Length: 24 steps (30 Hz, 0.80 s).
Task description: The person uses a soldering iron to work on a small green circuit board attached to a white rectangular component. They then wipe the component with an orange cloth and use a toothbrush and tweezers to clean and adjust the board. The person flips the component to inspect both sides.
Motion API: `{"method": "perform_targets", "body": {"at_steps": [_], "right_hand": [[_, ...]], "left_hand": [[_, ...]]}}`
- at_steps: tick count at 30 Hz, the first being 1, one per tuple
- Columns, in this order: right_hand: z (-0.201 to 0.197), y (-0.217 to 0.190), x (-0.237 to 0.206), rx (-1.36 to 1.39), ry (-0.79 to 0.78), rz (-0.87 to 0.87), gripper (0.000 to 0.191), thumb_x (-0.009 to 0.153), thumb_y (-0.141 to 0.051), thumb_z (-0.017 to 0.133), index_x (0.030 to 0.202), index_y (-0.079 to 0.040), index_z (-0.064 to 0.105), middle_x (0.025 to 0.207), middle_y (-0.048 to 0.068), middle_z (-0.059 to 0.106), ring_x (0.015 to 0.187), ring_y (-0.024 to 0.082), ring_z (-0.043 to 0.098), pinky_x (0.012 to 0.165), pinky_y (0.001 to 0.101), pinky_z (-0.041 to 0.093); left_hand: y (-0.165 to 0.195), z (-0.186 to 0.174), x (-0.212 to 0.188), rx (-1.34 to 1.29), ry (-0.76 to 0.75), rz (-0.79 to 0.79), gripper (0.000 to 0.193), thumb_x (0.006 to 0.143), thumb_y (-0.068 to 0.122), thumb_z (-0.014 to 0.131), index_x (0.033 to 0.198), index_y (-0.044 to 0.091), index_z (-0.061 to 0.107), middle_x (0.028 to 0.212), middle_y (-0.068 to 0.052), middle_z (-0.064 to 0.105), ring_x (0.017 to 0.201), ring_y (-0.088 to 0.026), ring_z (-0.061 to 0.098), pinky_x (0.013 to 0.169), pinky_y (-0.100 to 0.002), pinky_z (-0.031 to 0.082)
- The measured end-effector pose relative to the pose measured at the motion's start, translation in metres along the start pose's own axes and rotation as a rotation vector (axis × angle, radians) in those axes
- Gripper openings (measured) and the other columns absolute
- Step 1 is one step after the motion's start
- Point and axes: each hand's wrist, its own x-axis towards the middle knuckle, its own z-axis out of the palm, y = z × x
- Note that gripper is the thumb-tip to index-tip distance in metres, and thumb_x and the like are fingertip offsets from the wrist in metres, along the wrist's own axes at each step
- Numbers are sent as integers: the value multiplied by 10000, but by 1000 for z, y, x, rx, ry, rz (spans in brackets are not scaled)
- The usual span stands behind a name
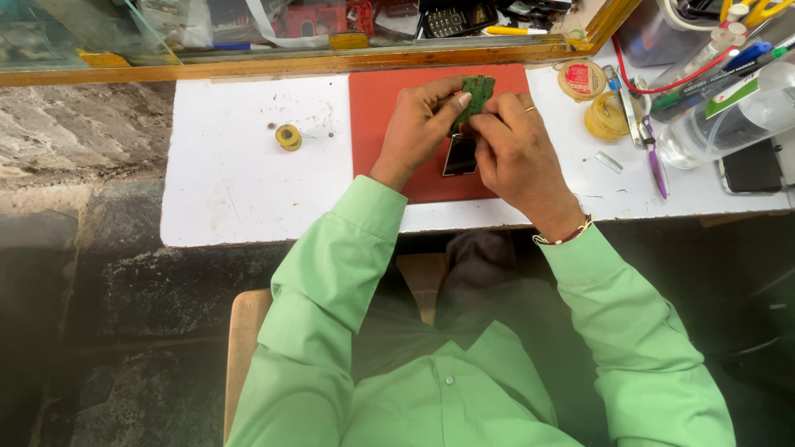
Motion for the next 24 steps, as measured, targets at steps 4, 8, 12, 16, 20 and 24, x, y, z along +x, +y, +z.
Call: {"method": "perform_targets", "body": {"at_steps": [4,8,12,16,20,24], "right_hand": [[-3,4,-4,-90,-23,33,220,882,75,676,1087,-4,684,1085,128,539,1034,334,542,884,440,460],[0,2,-4,-77,-9,61,216,888,74,666,1090,-3,670,1087,135,533,1040,338,540,905,442,458],[8,-3,-1,-46,14,36,235,867,68,661,1088,-10,659,1087,149,530,1059,356,539,904,450,455],[10,3,-4,-45,-2,42,226,863,53,655,1080,-11,652,1085,155,534,1066,357,538,913,462,450],[-1,27,-20,-111,-25,186,152,914,39,652,1021,-61,694,1046,129,546,1058,340,549,925,469,453],[-11,50,-37,-133,70,278,117,1041,-73,703,1148,-29,714,1134,131,582,1104,314,566,954,447,450]], "left_hand": [[-1,0,1,-21,0,-12,252,1016,135,637,1199,-24,708,892,-45,788,790,-36,671,715,-246,585],[-3,1,1,-7,11,19,249,1022,127,644,1205,-28,708,895,-46,783,796,-34,648,718,-250,580],[-2,0,0,-39,-25,-34,222,1046,128,636,1154,-44,725,831,-53,735,745,-55,625,682,-258,567],[-3,1,0,-55,-9,-71,240,1029,128,637,1178,-40,721,833,-41,739,742,-50,636,676,-257,583],[-7,2,2,-86,5,-11,276,1034,130,641,1237,-49,696,965,-54,785,861,-48,665,774,-257,595],[-10,4,2,-211,-66,-43,303,1037,134,641,1286,-36,678,1088,-71,780,963,-80,708,872,-272,617]]}}
